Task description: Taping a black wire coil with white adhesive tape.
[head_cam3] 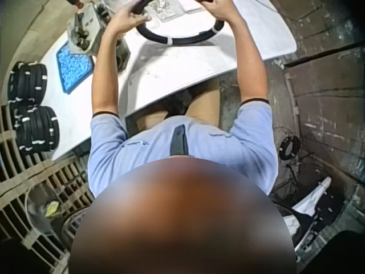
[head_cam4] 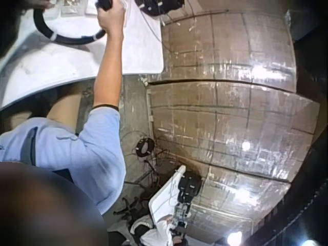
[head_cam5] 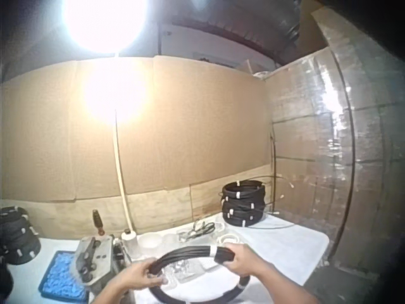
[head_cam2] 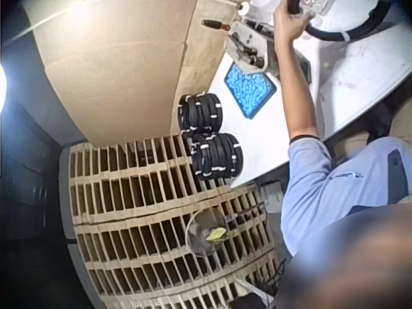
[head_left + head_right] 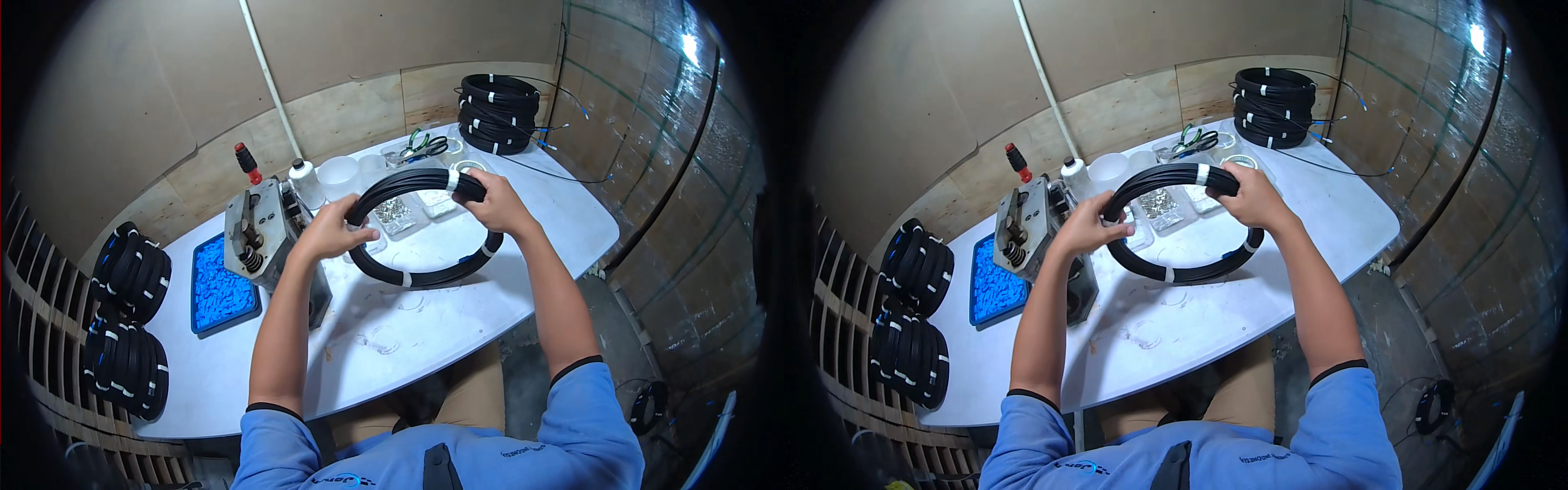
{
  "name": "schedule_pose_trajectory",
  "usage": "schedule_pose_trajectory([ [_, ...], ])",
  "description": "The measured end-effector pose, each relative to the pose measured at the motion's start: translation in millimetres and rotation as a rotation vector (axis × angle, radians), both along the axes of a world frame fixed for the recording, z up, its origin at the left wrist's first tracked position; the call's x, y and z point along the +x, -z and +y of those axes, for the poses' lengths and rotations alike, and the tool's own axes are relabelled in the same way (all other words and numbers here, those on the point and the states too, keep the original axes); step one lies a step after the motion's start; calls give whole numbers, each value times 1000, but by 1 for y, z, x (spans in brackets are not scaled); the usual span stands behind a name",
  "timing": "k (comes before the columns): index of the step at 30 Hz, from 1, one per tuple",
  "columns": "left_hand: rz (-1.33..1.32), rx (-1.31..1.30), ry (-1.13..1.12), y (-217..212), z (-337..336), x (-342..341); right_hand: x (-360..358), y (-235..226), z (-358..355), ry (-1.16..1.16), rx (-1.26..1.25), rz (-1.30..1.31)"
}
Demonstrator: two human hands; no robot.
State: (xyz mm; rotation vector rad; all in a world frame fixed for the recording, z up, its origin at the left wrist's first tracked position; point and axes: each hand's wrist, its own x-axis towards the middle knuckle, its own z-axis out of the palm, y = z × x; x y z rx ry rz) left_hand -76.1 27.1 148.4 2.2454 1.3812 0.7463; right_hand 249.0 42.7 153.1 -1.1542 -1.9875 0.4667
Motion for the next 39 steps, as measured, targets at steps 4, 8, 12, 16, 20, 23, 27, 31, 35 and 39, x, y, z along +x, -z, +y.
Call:
schedule_pose_trajectory([
  [4,-229,7,-3,40,-4,-3,3,5,-3,24,10,35],
  [8,-322,45,-23,44,-4,6,2,4,-11,49,-24,41],
  [12,-499,-86,18,48,-2,15,5,9,-14,78,18,59],
  [16,-397,58,-172,45,-9,40,11,9,-16,99,-54,68],
  [20,-411,159,-211,37,-14,42,10,0,-27,93,-9,39],
  [23,-268,226,-194,3,-23,50,6,-4,-31,-43,141,69],
  [27,-64,296,-148,-40,-31,67,-19,-13,-36,-108,-29,39],
  [31,105,267,-66,-50,-16,63,-27,-10,-33,-72,-137,45],
  [35,179,310,-33,-49,-13,69,-25,-8,-26,-59,-175,5],
  [39,158,343,22,-50,-15,61,-31,-2,-34,33,-43,25],
])
